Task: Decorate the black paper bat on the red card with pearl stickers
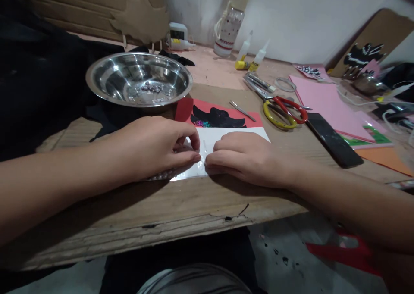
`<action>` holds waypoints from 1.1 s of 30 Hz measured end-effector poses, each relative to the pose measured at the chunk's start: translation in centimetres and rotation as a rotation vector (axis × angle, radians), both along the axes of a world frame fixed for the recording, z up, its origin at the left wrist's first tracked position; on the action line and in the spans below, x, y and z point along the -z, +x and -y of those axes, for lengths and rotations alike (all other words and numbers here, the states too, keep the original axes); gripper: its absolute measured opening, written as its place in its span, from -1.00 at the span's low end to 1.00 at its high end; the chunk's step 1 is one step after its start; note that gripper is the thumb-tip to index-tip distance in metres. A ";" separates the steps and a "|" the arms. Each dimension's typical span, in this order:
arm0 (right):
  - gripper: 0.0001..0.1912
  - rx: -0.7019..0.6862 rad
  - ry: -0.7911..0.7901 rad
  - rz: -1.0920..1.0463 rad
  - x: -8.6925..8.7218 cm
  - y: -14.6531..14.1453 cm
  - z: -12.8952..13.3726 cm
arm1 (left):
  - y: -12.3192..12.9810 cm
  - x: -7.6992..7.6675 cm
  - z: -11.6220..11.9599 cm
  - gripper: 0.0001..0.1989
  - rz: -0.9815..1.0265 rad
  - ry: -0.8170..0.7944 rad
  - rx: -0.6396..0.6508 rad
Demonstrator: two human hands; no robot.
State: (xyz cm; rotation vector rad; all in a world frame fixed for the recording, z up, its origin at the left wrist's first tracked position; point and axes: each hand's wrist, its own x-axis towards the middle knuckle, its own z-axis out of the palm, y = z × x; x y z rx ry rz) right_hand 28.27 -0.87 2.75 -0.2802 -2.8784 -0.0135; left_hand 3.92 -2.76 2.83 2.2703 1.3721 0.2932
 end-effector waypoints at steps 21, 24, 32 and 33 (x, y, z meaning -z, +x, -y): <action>-0.74 -0.077 -0.176 -0.074 -0.6 1.0 -0.3 | -0.3 0.4 0.2 -0.77 0.081 -0.027 -0.018; -0.73 -0.078 -0.138 -0.057 -0.8 0.9 -0.2 | -0.2 0.4 0.2 -0.79 0.084 -0.027 -0.028; -0.69 -0.017 -0.127 -0.057 -0.5 0.5 0.1 | -0.1 0.2 0.2 -0.77 -0.001 -0.011 -0.014; -0.71 -0.007 -0.146 -0.067 -0.5 0.5 0.1 | -0.1 0.1 0.2 -0.77 -0.018 -0.011 -0.014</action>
